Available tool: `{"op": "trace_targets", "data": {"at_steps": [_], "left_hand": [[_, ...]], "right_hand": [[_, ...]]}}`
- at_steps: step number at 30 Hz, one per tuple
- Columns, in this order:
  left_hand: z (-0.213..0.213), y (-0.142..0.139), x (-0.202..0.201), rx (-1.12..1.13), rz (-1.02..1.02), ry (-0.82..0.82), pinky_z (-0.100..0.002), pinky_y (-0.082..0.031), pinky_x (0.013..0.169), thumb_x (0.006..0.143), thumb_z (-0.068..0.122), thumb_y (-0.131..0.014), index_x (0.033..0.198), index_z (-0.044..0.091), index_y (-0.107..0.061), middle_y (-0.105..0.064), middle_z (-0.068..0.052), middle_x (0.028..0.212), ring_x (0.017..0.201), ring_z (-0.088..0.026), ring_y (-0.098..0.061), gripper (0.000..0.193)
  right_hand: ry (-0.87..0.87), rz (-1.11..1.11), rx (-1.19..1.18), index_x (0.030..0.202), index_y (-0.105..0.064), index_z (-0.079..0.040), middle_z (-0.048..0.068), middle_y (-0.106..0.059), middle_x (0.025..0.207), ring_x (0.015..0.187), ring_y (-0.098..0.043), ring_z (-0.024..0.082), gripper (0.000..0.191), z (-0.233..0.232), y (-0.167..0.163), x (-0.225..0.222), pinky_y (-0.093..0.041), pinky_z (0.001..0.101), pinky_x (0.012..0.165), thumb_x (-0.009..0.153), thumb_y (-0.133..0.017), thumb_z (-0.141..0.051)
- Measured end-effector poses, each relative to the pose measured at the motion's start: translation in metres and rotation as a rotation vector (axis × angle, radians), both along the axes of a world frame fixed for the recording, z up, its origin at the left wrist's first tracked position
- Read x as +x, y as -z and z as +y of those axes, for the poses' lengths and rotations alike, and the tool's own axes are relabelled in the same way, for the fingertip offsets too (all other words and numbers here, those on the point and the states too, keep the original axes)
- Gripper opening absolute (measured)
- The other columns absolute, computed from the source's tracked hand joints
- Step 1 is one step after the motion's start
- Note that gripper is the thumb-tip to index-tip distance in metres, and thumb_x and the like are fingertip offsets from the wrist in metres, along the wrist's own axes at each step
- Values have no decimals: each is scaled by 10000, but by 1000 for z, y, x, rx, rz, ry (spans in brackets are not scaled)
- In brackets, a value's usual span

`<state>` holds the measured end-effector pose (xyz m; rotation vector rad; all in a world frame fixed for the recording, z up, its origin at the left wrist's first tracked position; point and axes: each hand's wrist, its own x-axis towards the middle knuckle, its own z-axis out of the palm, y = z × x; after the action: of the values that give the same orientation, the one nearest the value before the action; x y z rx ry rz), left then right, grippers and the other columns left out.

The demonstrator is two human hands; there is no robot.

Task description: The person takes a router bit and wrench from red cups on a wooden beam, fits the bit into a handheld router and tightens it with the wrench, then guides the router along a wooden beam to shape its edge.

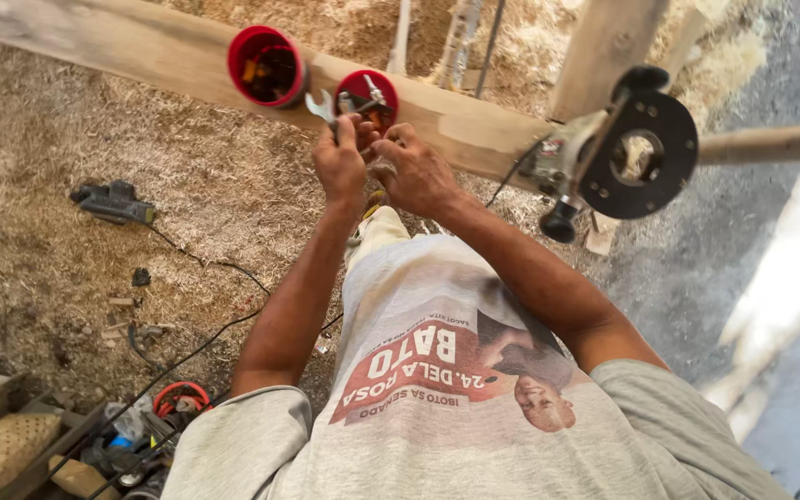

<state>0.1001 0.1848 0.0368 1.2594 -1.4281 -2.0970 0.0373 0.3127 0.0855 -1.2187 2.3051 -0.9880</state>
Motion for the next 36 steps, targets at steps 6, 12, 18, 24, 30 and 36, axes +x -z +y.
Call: {"op": "trace_targets", "data": {"at_steps": [6,12,18,24,30,36], "left_hand": [[-109,23,-5,-607,-495,107,-452,-555,799,876,159,-683,1042,4,-664,-738,-179,960,900,-326,-727,228],[-159,46,-17,-746,-582,360,-463,-565,892,864,41,-639,1041,-21,-697,-710,-229,1039,975,-366,-716,196],[-179,51,-23,-1052,-562,501,-510,-462,985,797,67,-722,1140,6,-695,-627,-208,1154,1114,-377,-580,349],[-119,65,-26,-1268,-265,561,-578,-380,1133,891,179,-795,1319,26,-631,-567,-159,1306,1263,-354,-500,483],[-44,62,-36,-1035,-370,933,-662,-288,1134,666,427,-946,1561,182,-310,-202,-229,1579,1454,-481,-216,1125],[-39,63,-82,-957,-733,1195,-775,-169,1140,579,601,-970,1598,385,-55,78,-214,1638,1499,-554,13,1386]], "right_hand": [[-40,-84,51,1227,-718,-63,184,-647,1162,1037,-672,336,355,-73,11,-5,-554,446,917,900,-752,-199],[-20,-230,289,1233,-705,-74,163,-648,1125,1019,-670,298,440,-93,29,-9,-524,433,931,907,-780,-360],[186,-221,436,1256,-682,-65,156,-617,1189,1001,-655,279,478,-70,48,-15,-519,434,928,895,-782,-363],[452,-232,449,1242,-693,-73,153,-614,1172,960,-673,241,459,-36,48,-22,-552,414,901,885,-797,-343],[521,-271,424,1247,-690,-57,143,-643,1115,881,-692,220,476,-7,31,-23,-572,391,854,880,-811,-335],[565,-323,346,1234,-688,-46,129,-659,1184,869,-720,227,486,24,37,-8,-575,381,868,866,-815,-337]]}}
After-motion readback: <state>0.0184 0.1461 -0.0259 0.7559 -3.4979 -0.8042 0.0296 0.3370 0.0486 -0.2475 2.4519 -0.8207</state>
